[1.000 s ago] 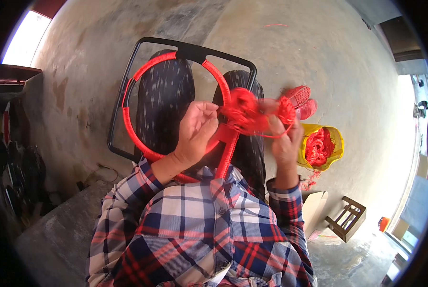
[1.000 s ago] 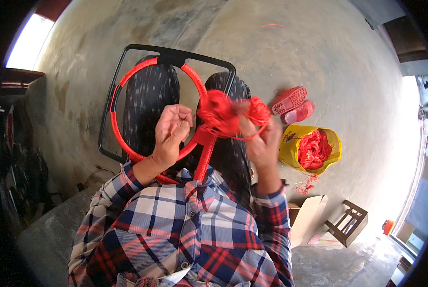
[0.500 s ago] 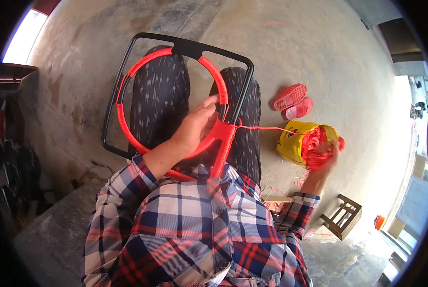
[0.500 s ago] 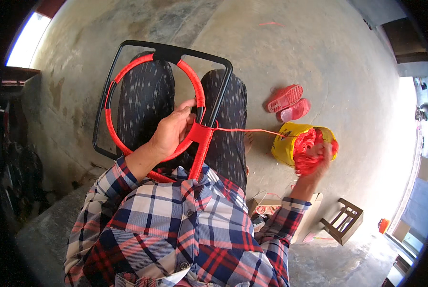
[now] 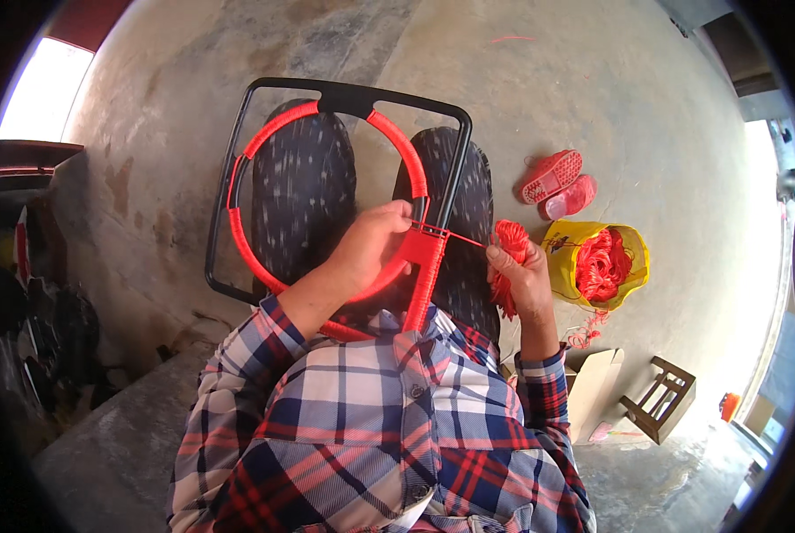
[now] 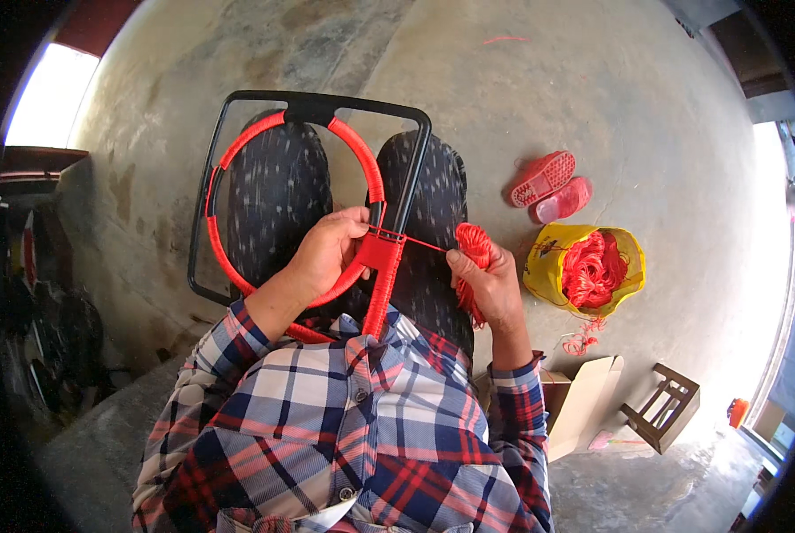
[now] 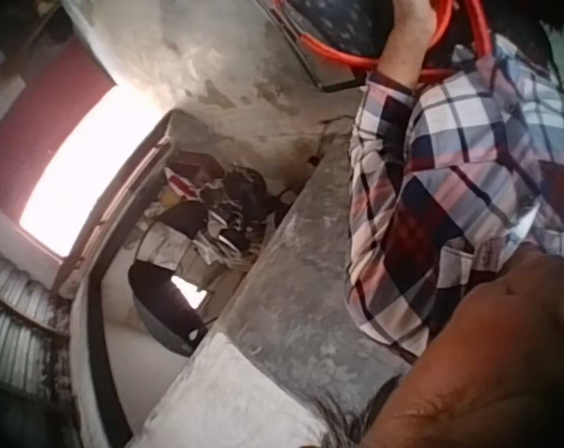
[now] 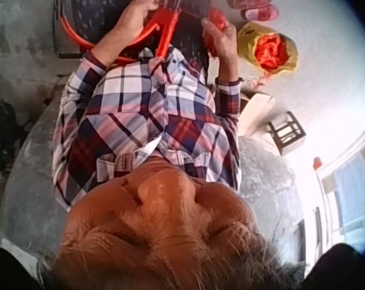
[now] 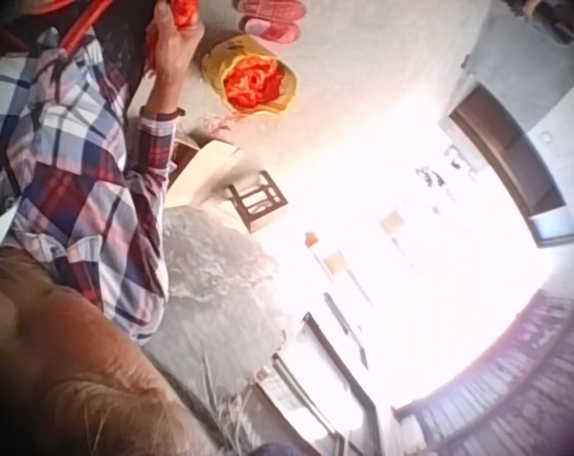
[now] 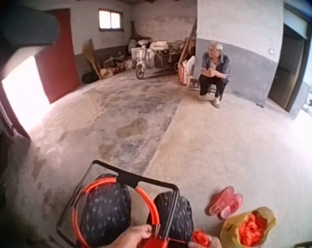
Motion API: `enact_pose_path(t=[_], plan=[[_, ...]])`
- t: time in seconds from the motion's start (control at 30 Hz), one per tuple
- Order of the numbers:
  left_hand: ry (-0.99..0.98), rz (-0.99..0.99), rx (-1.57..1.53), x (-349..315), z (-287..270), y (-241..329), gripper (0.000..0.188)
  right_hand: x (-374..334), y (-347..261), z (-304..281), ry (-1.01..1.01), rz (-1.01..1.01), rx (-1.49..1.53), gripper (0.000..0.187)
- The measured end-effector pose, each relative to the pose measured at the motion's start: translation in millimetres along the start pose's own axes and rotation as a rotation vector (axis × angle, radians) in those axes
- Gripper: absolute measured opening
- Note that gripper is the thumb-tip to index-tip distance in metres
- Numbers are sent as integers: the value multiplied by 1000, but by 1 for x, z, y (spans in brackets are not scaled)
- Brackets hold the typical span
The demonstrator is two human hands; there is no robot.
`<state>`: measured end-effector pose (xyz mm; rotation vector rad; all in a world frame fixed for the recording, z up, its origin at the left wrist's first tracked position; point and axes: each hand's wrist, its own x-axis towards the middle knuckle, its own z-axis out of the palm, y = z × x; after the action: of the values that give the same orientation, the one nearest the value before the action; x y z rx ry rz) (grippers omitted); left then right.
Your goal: Wrapping a black plastic furniture frame component with red string or cord.
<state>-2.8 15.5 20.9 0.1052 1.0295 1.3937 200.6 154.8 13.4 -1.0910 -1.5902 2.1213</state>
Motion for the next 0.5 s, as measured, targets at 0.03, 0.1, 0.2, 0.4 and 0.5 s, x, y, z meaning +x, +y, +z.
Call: enact_pose_path(t=[0.03,0.1,0.2,0.4,0.5], plan=[[22,-7,-19,0,1,1,17,-2,4,-1,5,-12,-2,18],[41,-21,-28,-1,0,-3,11,-8,4,1,25,-11,-8,18],[33,-45,-40,-3,-5,-7,5,-18,8,3,58,7,-15,18],[-29,-61,-132,-6,-4,-5,4,-36,11,11,26,10,-14,15],[-12,-69,-89,-3,0,-4,10,-13,24,-8,113,87,-140,16]])
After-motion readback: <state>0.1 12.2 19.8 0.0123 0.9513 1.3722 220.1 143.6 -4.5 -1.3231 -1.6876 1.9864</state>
